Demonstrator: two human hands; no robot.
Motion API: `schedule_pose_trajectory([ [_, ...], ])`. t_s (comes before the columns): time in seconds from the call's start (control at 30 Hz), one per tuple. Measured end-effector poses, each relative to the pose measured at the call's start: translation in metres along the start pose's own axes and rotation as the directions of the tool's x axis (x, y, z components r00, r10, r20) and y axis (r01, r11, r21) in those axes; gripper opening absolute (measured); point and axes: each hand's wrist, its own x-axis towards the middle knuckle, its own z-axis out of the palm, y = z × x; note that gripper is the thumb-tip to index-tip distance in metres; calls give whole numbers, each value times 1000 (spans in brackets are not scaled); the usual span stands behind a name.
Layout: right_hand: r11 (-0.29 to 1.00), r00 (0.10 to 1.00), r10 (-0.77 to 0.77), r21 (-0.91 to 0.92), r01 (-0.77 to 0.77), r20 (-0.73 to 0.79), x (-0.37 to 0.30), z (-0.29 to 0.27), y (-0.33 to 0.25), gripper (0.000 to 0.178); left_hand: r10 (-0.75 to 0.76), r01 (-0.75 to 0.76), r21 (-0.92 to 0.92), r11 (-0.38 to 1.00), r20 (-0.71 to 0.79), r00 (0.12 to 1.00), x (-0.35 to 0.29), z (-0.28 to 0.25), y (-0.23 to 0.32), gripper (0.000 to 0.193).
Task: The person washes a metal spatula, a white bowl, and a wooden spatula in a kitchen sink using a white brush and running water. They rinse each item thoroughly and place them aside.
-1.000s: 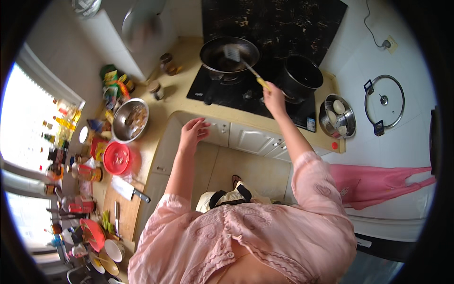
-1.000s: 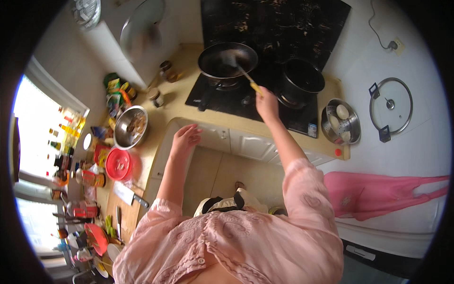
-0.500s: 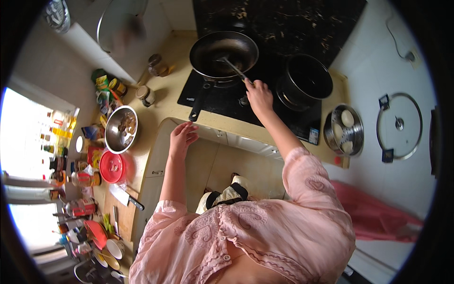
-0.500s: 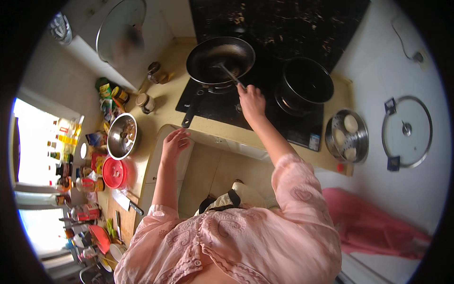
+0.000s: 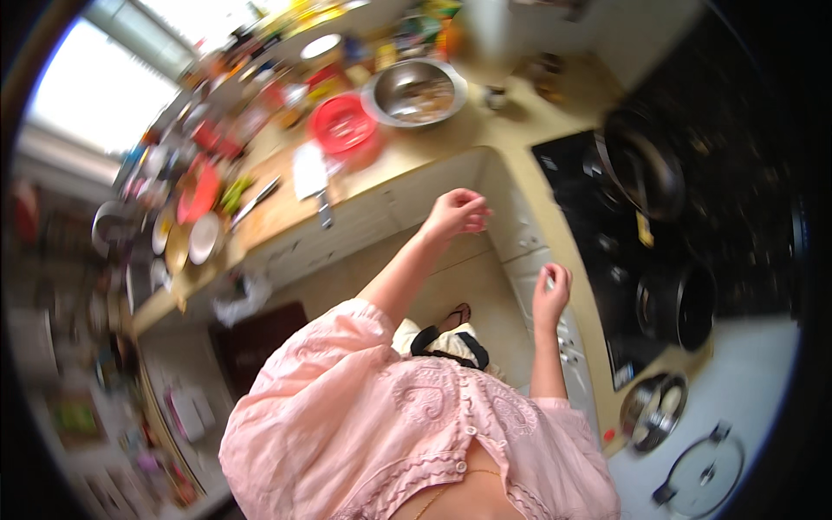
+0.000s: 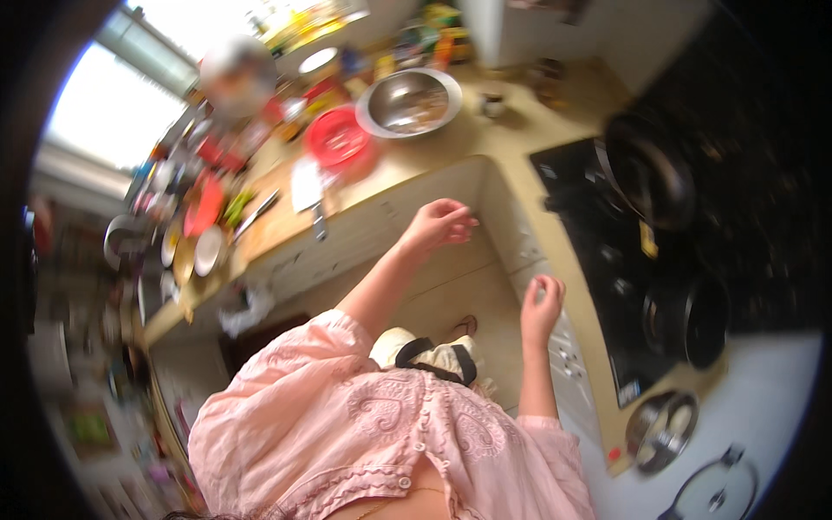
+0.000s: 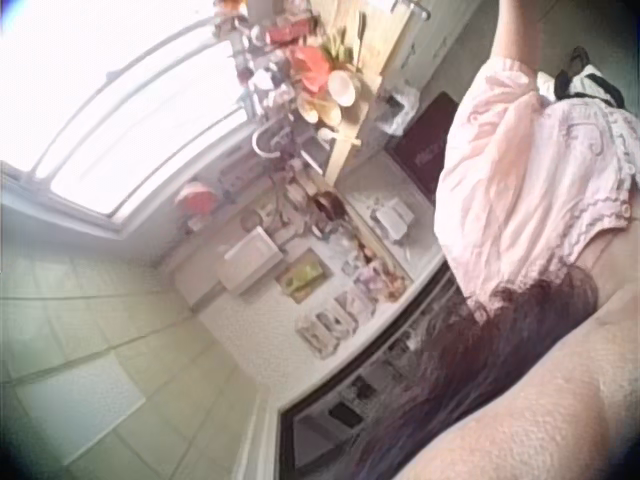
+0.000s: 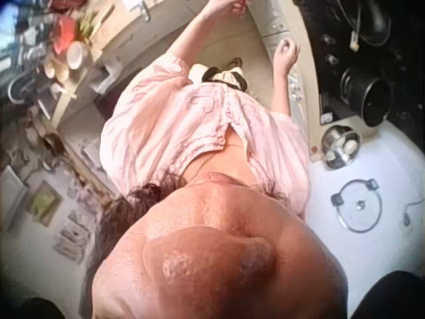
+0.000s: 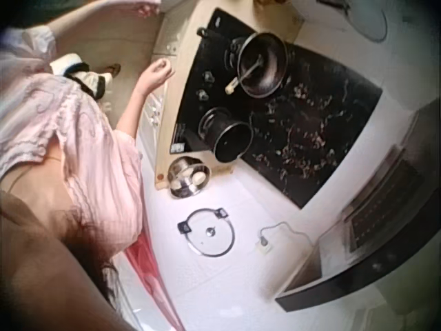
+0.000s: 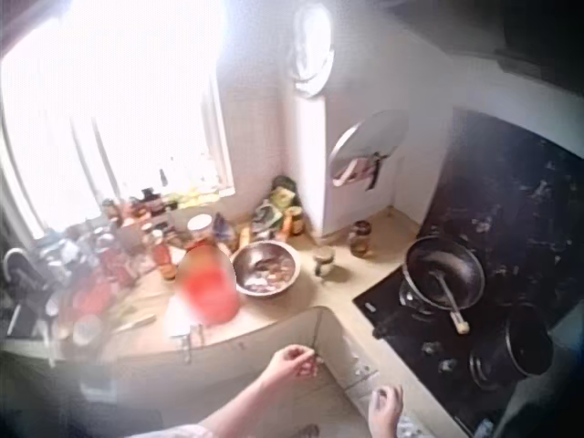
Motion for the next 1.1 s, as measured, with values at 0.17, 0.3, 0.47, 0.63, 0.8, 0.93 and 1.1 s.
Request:
schedule_pose_trajectory([
  [0.17, 1000, 954, -9, 2, 9, 300, -51, 38, -11, 9, 131, -156, -93, 983, -234, 963, -94, -95, 5, 20],
  [0.3, 997, 896, -73, 67, 49, 437, -72, 83, -57, 11, 146, -234, -120, 965, -498, 855, -192, -189, -14, 22],
  [0.47, 978, 820, -188, 181, 105, 541, -106, 153, -147, 10, 85, -340, -209, 917, -731, 677, -311, -289, -56, 15],
  [0.63, 906, 720, -396, 369, 207, 570, -156, 216, -220, 10, 92, -470, -168, 867, -871, 482, -415, -358, -82, 12],
  [0.8, 871, 599, -489, 395, 293, 634, -176, 254, -262, 10, 47, -525, -153, 837, -936, 349, -474, -390, -95, 12],
  [0.93, 820, 516, -572, 434, 373, 638, -170, 297, -287, 10, 11, -576, -179, 798, -950, 312, -488, -403, -105, 11],
  [1.1, 794, 461, -608, 486, 365, 646, -171, 365, -335, 9, -61, -582, -210, 785, -962, 265, -500, -431, -112, 11],
])
